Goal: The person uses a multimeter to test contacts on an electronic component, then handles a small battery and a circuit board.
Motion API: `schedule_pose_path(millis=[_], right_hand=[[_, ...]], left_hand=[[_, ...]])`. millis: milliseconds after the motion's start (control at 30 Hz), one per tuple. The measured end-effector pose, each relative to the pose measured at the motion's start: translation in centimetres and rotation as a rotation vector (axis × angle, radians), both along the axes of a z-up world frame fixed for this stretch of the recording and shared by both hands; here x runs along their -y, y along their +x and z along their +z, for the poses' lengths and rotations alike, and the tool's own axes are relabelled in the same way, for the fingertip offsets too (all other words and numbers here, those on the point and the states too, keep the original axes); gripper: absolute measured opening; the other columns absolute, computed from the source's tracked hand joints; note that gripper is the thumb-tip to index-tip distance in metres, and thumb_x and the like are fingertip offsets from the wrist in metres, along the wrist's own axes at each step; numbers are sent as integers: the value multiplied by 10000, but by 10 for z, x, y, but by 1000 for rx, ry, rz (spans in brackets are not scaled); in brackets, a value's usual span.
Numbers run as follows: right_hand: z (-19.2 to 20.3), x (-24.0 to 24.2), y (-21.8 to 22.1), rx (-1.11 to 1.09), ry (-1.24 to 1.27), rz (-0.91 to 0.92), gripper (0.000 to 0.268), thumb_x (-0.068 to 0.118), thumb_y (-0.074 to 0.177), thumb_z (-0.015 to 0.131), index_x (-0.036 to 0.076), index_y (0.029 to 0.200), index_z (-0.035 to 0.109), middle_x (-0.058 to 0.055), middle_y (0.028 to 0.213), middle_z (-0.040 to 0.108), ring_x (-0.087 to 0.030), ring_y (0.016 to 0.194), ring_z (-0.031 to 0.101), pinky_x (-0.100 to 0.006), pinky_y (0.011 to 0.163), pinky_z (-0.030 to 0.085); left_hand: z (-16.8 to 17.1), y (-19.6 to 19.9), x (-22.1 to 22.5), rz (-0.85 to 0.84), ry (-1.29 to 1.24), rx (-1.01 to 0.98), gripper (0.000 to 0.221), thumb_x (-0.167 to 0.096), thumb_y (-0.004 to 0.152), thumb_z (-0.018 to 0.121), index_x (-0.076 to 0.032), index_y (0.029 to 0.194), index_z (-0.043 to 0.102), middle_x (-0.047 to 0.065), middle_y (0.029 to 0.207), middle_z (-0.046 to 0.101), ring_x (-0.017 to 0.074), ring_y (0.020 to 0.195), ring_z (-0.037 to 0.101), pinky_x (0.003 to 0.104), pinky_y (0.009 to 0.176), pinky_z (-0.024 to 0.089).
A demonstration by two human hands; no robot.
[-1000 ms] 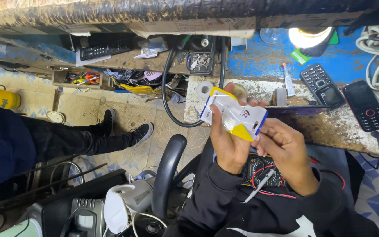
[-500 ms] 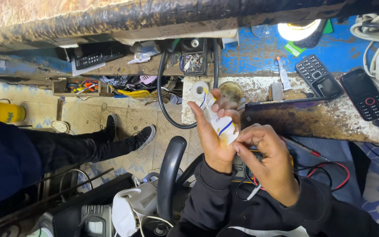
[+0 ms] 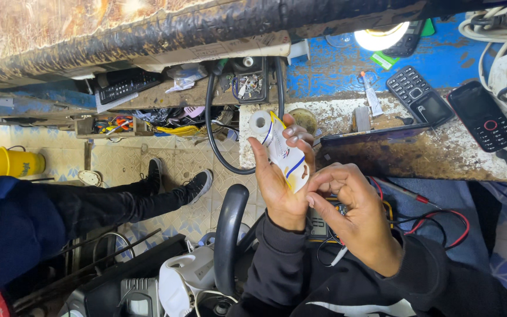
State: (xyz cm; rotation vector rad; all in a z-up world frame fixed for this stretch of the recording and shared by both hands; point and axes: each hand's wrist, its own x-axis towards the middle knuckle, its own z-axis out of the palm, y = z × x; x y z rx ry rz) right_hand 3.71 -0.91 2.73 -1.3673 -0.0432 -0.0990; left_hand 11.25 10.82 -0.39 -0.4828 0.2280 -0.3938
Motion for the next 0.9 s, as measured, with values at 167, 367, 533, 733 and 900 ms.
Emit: schedule_pose_path(millis=[167,367,533,733,900], right_hand=[[9,12,4,-118,124,39,246,-25,909,690,1,1117,561,-123,988,698,-156,920,693,-254,793,615],[27,73,5,-142,197,-218,202,34,962,605,22,1148,528,-167,1016,679,-229,775,677,-310,790,596],[29,105,-5,-177,134,-361,233,46,975,580,30,1198,515,-159,1034,657,-248,775,665,-316,787,600],[16,100,-2,-146,127,-351,216,87,984,607,35,1178,527,-153,1018,656,-234,757,649,-297,765,579],[-33,66,7,-221,-309,-156,160,95,1004,620,35,1143,675,-71,880,698,-112,711,632,-222,714,532]], left_hand=[[7,0,0,-2,40,-33,596,-328,994,739,37,1390,484,118,1086,510,217,991,535,388,999,553],[12,0,-13,47,183,-34,575,-261,964,743,54,1372,487,108,1047,498,185,985,499,304,933,557],[12,-1,-13,16,200,-4,559,-367,1007,686,11,1368,486,85,1020,512,186,936,516,347,924,567],[12,0,-10,3,196,-8,567,-388,995,702,17,1340,508,85,999,507,177,920,520,329,900,557],[2,-3,-13,49,323,42,556,-435,1015,660,1,1326,512,114,1059,544,221,969,564,391,982,546]])
